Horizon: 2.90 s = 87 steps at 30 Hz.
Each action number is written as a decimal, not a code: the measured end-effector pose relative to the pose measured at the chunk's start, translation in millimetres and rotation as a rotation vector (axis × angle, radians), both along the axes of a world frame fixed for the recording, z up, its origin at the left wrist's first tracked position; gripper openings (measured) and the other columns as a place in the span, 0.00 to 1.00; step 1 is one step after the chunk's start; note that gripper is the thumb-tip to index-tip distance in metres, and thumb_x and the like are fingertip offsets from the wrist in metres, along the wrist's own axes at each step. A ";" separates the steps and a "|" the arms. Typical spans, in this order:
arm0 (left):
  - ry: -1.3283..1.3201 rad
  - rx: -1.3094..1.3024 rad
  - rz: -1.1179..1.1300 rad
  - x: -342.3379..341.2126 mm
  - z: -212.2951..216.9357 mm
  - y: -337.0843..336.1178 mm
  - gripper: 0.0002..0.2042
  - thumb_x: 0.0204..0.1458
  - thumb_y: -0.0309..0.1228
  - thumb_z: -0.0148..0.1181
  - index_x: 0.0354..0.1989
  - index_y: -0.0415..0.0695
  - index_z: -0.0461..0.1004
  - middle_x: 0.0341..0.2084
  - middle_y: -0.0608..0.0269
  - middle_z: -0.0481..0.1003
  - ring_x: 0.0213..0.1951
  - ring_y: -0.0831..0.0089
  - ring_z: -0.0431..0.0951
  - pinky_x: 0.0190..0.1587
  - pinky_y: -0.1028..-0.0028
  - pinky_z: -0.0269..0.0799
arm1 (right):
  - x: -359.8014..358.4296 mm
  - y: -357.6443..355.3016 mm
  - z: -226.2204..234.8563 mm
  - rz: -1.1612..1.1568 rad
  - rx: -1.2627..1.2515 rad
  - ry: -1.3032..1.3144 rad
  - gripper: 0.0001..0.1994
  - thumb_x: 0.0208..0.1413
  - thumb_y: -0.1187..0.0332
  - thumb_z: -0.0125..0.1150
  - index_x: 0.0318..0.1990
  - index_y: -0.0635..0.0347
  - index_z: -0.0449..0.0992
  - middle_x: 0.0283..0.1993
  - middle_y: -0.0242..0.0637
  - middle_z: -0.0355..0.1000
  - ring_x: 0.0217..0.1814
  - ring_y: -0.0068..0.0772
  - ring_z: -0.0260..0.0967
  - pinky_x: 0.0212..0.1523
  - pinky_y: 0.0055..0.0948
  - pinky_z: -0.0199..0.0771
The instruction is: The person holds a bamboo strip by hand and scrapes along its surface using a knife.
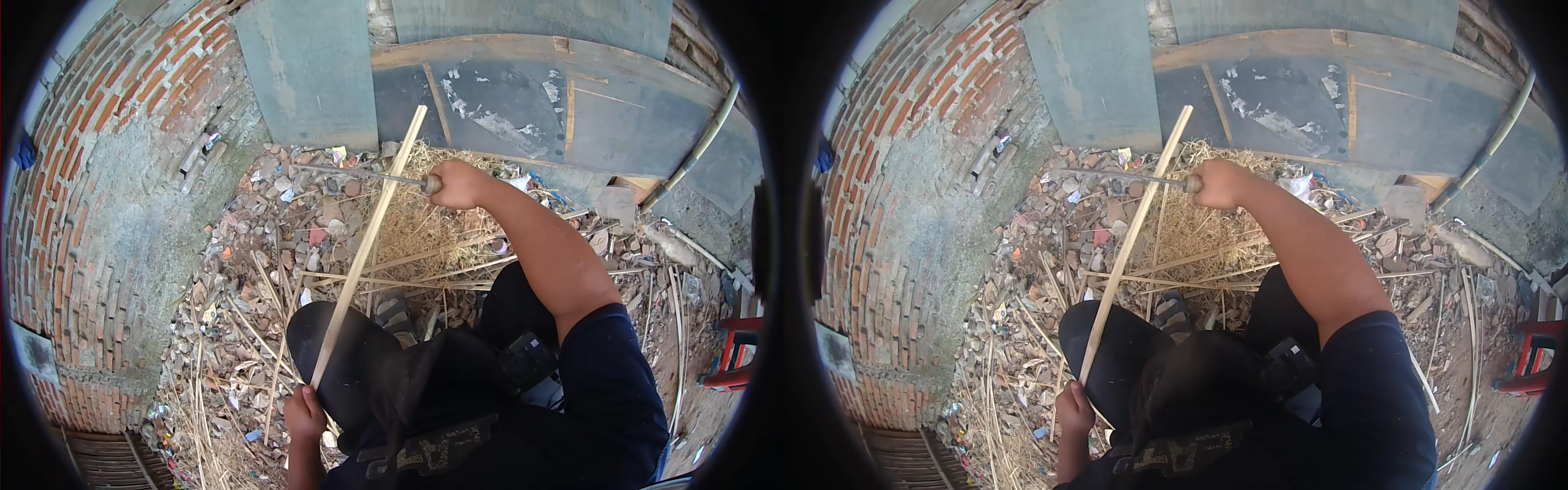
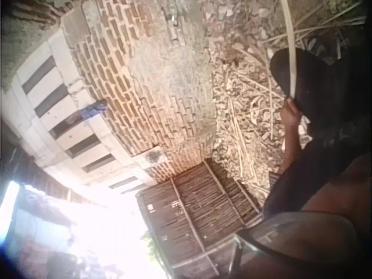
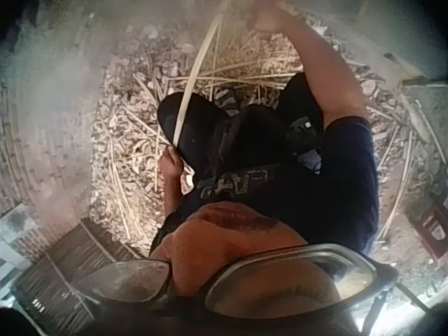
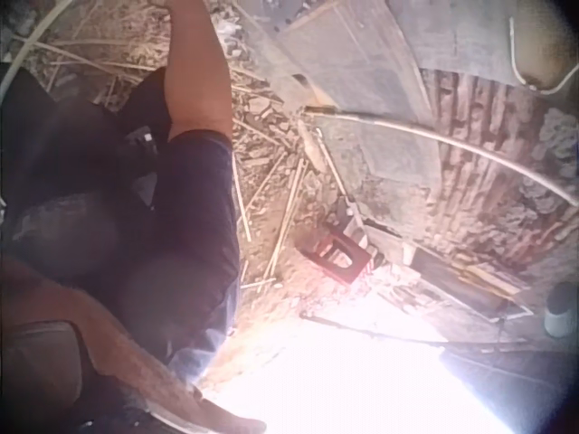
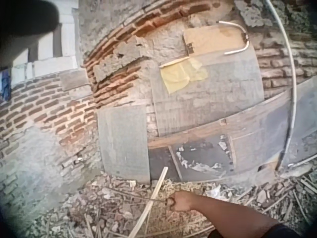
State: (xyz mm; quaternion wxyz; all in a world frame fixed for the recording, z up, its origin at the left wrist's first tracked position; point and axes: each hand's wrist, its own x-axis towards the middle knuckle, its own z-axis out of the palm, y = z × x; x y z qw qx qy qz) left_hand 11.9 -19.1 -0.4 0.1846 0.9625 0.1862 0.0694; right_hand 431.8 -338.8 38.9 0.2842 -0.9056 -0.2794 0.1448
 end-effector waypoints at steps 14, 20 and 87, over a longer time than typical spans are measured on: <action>-0.001 -0.033 -0.001 2.5 -4.3 5.3 0.23 0.68 0.42 0.37 0.24 0.39 0.67 0.14 0.43 0.68 0.21 0.39 0.72 0.24 0.51 0.62 | -40.7 16.9 32.9 0.232 -0.210 -0.244 0.10 0.49 0.63 0.61 0.38 0.53 0.82 0.33 0.45 0.78 0.40 0.46 0.77 0.45 0.45 0.76; -0.015 -0.005 0.008 3.6 -0.7 -2.1 0.23 0.68 0.41 0.37 0.24 0.39 0.67 0.14 0.43 0.68 0.21 0.38 0.71 0.25 0.50 0.62 | 6.1 -9.4 -3.4 -0.034 0.006 -0.025 0.13 0.49 0.61 0.61 0.39 0.57 0.81 0.36 0.48 0.78 0.42 0.49 0.77 0.46 0.45 0.76; -0.099 -0.019 -0.015 3.8 -13.1 6.6 0.23 0.68 0.43 0.39 0.24 0.40 0.66 0.13 0.43 0.67 0.19 0.39 0.71 0.22 0.50 0.60 | -27.0 2.6 21.5 0.160 0.003 -0.086 0.11 0.47 0.62 0.67 0.36 0.55 0.82 0.34 0.46 0.79 0.41 0.50 0.77 0.44 0.45 0.76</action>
